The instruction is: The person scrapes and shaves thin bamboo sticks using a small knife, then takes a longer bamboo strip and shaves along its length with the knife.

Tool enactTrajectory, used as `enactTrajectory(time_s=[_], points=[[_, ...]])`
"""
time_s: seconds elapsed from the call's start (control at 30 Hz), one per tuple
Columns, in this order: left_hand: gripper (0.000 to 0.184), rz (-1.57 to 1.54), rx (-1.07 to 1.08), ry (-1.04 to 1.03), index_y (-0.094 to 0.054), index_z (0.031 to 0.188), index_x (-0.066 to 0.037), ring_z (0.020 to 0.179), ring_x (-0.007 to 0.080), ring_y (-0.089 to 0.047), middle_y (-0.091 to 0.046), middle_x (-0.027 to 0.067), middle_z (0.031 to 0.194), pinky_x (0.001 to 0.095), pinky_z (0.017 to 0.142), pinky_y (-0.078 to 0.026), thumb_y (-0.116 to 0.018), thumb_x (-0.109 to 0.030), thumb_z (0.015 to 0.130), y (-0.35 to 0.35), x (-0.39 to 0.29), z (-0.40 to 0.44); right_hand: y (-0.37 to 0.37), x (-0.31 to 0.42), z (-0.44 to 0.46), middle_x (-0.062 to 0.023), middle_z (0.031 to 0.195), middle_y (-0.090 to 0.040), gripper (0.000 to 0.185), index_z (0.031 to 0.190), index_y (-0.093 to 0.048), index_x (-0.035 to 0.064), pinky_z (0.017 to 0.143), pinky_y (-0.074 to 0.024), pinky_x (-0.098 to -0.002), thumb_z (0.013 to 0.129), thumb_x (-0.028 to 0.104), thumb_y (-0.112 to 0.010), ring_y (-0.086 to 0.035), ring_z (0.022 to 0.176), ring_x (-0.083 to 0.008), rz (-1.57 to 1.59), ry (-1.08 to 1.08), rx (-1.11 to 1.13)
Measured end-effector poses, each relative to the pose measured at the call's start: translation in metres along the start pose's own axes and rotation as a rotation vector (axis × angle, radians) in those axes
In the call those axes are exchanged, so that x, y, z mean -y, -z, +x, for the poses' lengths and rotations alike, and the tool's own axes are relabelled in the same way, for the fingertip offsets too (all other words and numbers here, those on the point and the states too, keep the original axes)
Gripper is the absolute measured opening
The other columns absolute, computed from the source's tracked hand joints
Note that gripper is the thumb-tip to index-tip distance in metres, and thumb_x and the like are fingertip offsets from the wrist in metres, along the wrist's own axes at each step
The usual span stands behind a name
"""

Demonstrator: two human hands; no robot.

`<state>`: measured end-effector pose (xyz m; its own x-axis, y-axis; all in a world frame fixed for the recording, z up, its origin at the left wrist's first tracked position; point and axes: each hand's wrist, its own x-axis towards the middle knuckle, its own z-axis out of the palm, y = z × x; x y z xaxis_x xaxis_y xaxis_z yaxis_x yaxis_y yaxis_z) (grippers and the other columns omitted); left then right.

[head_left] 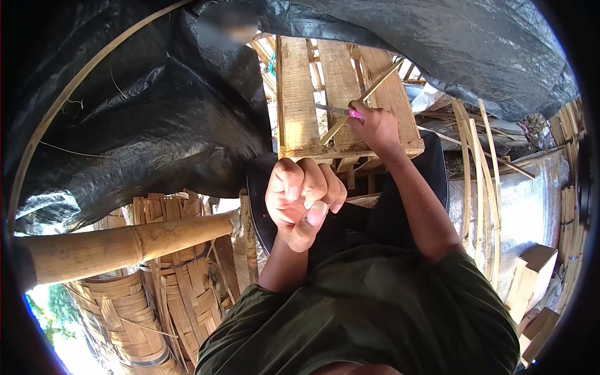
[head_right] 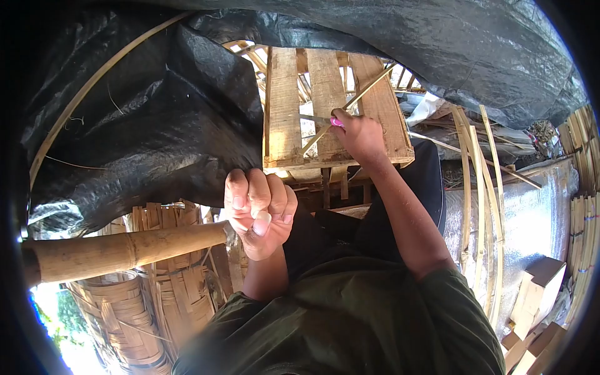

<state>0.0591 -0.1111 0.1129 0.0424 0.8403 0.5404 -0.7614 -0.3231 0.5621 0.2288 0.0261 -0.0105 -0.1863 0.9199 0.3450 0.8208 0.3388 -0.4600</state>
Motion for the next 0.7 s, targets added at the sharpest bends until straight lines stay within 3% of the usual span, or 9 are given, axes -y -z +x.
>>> enactTrajectory(time_s=[0.7], points=[[0.040,0.065,-0.013,-0.015,-0.042,0.098,-0.018,0.068,0.0102,-0.043,-0.044,-0.0026,0.082,0.0259,0.058,-0.042,-0.072,0.005,0.084,-0.0024,0.0055,0.0019,-0.0028,-0.0019,-0.0003,-0.0122,0.077,-0.071,0.029,0.110,-0.066,0.0192,0.063,-0.0562,-0.0467,0.086,0.033,-0.074,-0.071,0.072,-0.0347,0.011,0.000,-0.013]])
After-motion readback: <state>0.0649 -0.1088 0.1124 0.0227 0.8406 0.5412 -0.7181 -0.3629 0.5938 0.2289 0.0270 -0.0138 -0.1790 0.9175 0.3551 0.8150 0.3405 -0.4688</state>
